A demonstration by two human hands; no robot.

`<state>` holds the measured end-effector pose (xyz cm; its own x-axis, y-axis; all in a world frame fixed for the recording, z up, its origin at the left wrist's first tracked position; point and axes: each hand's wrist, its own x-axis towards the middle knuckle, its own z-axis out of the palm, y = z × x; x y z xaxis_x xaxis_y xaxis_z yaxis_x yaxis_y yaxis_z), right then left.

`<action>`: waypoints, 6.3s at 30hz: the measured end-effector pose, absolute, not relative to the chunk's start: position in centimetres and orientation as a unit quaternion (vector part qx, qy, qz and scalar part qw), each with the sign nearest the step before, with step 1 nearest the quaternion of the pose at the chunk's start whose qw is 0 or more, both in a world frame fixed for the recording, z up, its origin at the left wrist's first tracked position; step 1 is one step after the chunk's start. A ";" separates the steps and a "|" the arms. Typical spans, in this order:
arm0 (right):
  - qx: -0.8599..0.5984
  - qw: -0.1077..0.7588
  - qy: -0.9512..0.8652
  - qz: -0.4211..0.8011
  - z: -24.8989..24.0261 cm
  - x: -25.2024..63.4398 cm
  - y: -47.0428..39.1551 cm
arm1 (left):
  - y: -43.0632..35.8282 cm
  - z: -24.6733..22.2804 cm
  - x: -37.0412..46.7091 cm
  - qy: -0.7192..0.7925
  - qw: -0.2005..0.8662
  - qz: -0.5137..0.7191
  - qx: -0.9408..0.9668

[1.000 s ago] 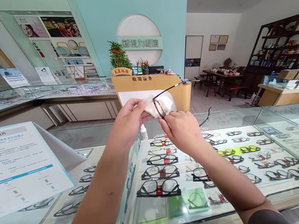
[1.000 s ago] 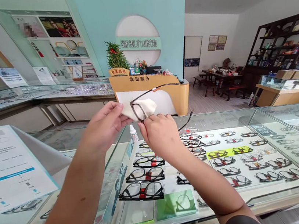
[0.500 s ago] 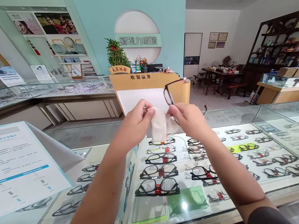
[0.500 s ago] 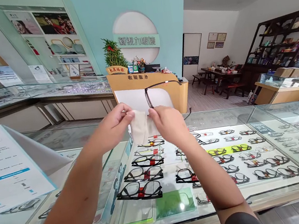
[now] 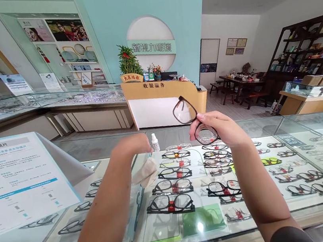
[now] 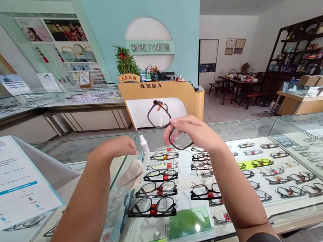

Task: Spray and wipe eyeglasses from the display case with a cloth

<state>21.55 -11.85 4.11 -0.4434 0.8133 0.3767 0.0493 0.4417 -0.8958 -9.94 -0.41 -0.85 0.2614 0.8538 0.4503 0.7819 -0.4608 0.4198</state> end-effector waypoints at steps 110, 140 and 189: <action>-0.476 0.613 -0.630 -0.030 2.9 19.4 -11.1 | -7.7 2.3 -2.7 0.290 -0.139 0.698 0.639; -0.481 0.617 -0.619 -0.066 2.8 19.1 -11.4 | -7.6 2.6 -2.7 0.307 -0.096 0.698 0.640; -0.492 0.600 -0.621 -0.109 2.2 19.4 -11.0 | -6.9 1.6 -1.7 0.292 -0.061 0.693 0.656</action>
<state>19.41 -10.97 2.19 0.2051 0.4809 0.8525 0.7417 0.4919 -0.4559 -1.72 -6.85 1.58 -0.1307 0.2992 0.9452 0.4686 -0.8215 0.3248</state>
